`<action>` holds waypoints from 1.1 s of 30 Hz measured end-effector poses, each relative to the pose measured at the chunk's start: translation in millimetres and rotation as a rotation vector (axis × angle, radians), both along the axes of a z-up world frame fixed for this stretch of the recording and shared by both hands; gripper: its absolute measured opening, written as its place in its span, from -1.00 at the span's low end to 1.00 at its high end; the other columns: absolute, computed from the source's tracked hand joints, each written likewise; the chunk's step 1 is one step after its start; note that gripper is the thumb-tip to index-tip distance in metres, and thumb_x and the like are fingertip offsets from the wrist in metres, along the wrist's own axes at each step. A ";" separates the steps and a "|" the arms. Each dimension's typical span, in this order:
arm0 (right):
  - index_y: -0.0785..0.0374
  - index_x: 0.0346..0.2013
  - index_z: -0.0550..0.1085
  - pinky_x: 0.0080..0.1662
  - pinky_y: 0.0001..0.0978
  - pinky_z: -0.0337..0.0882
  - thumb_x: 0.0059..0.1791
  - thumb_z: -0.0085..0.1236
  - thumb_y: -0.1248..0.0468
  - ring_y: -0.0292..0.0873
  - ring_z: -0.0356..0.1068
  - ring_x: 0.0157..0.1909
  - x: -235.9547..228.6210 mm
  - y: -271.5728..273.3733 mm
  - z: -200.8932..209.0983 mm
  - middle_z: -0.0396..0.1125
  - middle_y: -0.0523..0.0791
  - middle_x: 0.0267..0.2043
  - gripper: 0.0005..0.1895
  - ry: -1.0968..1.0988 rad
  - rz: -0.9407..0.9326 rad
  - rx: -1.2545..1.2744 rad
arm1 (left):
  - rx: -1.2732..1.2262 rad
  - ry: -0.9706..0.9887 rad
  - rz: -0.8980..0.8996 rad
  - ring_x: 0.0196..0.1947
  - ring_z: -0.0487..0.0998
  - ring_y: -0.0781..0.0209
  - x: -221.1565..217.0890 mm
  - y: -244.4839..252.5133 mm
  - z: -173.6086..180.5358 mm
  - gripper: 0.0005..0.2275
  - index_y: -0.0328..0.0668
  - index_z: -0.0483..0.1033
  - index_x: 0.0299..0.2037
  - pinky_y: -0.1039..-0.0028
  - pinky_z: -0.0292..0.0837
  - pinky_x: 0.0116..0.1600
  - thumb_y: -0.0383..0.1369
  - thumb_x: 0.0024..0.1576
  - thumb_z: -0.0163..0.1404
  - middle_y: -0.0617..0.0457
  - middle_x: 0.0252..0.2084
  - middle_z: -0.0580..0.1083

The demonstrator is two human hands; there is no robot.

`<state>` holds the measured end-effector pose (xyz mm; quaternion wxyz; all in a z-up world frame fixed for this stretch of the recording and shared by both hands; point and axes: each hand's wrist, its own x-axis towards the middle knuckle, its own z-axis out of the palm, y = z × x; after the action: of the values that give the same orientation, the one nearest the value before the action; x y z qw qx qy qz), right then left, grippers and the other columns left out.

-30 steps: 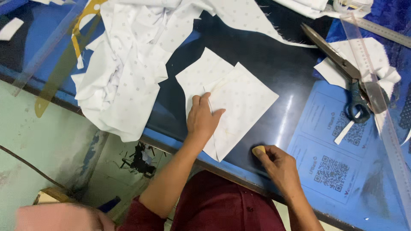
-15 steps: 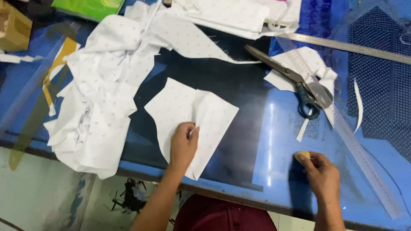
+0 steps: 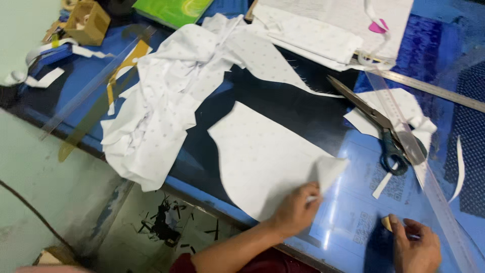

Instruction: The person cuts out shapes from a piece of white patterned fabric using shears, marks the fabric with a piece of chalk and a ruler, and kemudian folds and stacks the cut pieces on a table.

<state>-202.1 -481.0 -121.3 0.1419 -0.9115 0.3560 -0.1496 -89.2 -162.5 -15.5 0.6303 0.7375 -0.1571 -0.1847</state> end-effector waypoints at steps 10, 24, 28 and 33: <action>0.06 0.18 0.49 0.08 -0.06 0.34 -0.07 0.04 -0.36 0.05 0.50 0.01 64.4 134.8 114.7 0.56 -0.09 -0.13 -0.26 0.402 -0.085 0.490 | 0.830 -0.831 0.202 0.19 0.48 0.00 106.9 85.3 -141.8 -0.75 -0.27 0.54 0.08 0.28 0.28 0.34 -0.42 0.28 -0.12 -0.15 0.13 0.51; 0.39 0.10 0.52 -0.18 -0.18 0.49 0.03 0.12 0.43 0.00 0.40 -0.27 113.9 205.2 93.2 0.42 0.14 -0.29 -0.67 -0.355 0.300 0.833 | 0.308 0.126 0.289 -0.05 0.68 0.07 93.1 107.1 -25.4 -0.56 0.15 0.49 0.17 0.35 0.56 0.01 0.07 0.15 0.12 -0.01 -0.08 0.65; 0.28 0.05 0.57 -0.24 -0.29 0.53 0.01 0.25 0.28 -0.13 0.49 -0.30 125.0 237.3 116.0 0.54 0.05 -0.30 -0.69 -0.247 0.383 0.839 | -0.207 0.727 0.272 -0.29 0.51 0.04 105.1 97.6 -42.4 -0.54 -0.14 0.40 0.10 0.21 0.58 -0.26 0.08 0.27 -0.12 -0.05 -0.21 0.34; 0.22 -0.06 0.62 0.16 -0.10 0.45 -0.15 0.52 0.22 0.13 0.47 0.14 61.5 155.6 52.7 0.45 0.01 -0.11 -0.60 -0.257 0.246 -0.265 | -0.053 0.578 0.327 0.19 0.51 -0.12 128.5 130.0 -15.5 -0.33 -0.33 0.33 0.37 0.13 0.45 0.20 0.07 0.22 0.04 -0.34 0.16 0.48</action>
<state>-140.6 -325.4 -68.6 0.0823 -0.9321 0.1983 -0.2917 39.3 -32.4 -31.1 0.6889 0.6535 0.1437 -0.2787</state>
